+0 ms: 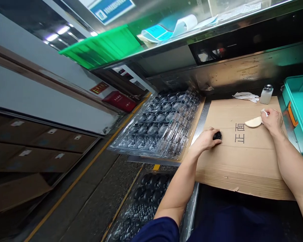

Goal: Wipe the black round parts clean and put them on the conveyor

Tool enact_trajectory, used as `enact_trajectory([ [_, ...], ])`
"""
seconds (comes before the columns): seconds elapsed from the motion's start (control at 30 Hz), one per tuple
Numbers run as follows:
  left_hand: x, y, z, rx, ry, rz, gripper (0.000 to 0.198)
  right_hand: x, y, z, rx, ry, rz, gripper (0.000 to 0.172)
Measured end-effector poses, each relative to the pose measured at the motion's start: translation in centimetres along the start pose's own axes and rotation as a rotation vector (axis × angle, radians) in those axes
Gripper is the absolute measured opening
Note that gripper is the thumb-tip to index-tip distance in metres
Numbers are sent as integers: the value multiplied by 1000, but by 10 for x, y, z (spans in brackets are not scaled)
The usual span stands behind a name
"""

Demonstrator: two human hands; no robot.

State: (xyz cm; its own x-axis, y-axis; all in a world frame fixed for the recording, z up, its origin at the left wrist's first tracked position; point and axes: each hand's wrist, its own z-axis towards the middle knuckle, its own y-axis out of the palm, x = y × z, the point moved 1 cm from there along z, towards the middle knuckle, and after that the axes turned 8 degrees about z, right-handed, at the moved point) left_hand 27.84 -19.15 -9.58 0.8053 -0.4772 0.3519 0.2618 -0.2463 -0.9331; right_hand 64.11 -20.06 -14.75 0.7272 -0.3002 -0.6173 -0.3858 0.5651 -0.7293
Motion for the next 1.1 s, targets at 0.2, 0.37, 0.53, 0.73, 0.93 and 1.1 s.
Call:
enact_trajectory([
  [0.2,5,-13,-30,261,-146,-1087,69,3,2,1,5,-6,18,32],
  [0.37,22,-8,-47,87,-220,-1712,66,6,5,5,4,7,12,33],
  [0.53,25,-7,-44,51,-178,-1801,62,6,4,6,4,20,36,34],
  [0.73,24,-8,-42,26,-149,-1738,65,5,3,5,22,19,35,35],
  [0.93,15,-9,-39,85,-55,-1328,72,7,8,8,17,-1,15,34],
  [1.1,7,-9,-24,79,28,-282,56,0,2,0,-54,9,-48,38],
])
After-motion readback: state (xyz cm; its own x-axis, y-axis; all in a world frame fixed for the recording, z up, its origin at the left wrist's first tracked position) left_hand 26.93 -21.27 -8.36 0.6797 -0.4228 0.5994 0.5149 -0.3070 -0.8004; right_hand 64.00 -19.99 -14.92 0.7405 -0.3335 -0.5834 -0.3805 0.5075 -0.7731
